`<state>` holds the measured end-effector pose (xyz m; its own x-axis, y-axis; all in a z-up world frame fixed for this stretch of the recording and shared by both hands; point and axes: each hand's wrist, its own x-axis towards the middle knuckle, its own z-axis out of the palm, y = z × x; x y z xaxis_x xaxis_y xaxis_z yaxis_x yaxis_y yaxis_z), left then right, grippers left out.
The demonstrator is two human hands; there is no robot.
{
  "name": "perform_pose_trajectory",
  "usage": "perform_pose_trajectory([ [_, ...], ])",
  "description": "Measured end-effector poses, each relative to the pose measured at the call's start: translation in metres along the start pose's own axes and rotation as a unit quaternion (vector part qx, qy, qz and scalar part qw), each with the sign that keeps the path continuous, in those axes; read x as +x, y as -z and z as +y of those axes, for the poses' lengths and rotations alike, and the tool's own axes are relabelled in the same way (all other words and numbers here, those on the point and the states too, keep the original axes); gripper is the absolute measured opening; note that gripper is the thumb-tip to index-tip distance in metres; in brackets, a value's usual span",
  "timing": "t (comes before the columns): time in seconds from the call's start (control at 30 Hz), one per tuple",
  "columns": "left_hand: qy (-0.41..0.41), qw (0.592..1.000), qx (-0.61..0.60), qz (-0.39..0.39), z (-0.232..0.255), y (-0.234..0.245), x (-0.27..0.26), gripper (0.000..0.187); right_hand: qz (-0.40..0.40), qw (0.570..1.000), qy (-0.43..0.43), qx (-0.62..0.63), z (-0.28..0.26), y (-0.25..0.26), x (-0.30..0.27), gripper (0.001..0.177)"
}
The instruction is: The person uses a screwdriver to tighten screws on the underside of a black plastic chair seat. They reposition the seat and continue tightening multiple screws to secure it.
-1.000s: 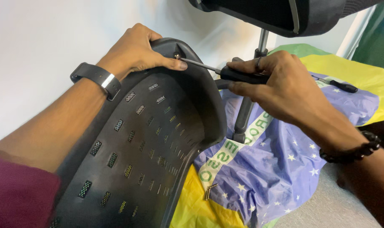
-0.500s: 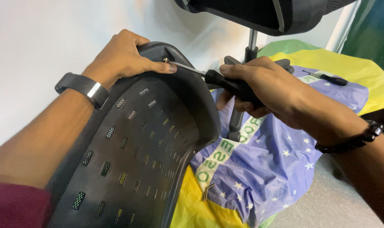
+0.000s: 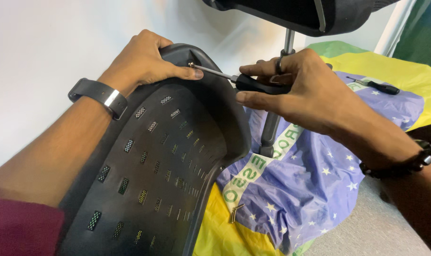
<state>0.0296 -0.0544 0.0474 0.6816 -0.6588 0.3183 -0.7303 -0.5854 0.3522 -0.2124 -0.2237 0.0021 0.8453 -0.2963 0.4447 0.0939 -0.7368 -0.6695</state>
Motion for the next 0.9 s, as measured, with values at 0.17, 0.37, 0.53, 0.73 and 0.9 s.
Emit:
perform_pose_trajectory([
  [0.17, -0.003, 1.0, 0.0, 0.0, 0.0, 0.001, -0.001, 0.058, -0.054, 0.968, -0.106, 0.223, -0.009, 0.001, 0.005, 0.039],
  [0.37, -0.011, 1.0, -0.013, 0.0, 0.001, 0.0, -0.003, 0.057, -0.063, 0.968, -0.241, 0.03, -0.016, 0.001, 0.005, 0.049],
  [0.53, -0.022, 1.0, -0.013, 0.003, -0.001, 0.0, -0.004, 0.057, -0.002, 0.996, -0.083, -0.028, -0.005, 0.001, 0.005, 0.032],
  [0.73, -0.021, 1.0, -0.011, 0.007, -0.005, -0.001, -0.001, 0.057, 0.059, 0.995, 0.016, -0.081, 0.002, -0.007, 0.002, 0.04],
  [0.9, -0.009, 1.0, -0.01, 0.01, -0.014, 0.0, 0.0, 0.058, -0.028, 0.994, -0.073, 0.07, -0.005, -0.008, 0.003, 0.035],
])
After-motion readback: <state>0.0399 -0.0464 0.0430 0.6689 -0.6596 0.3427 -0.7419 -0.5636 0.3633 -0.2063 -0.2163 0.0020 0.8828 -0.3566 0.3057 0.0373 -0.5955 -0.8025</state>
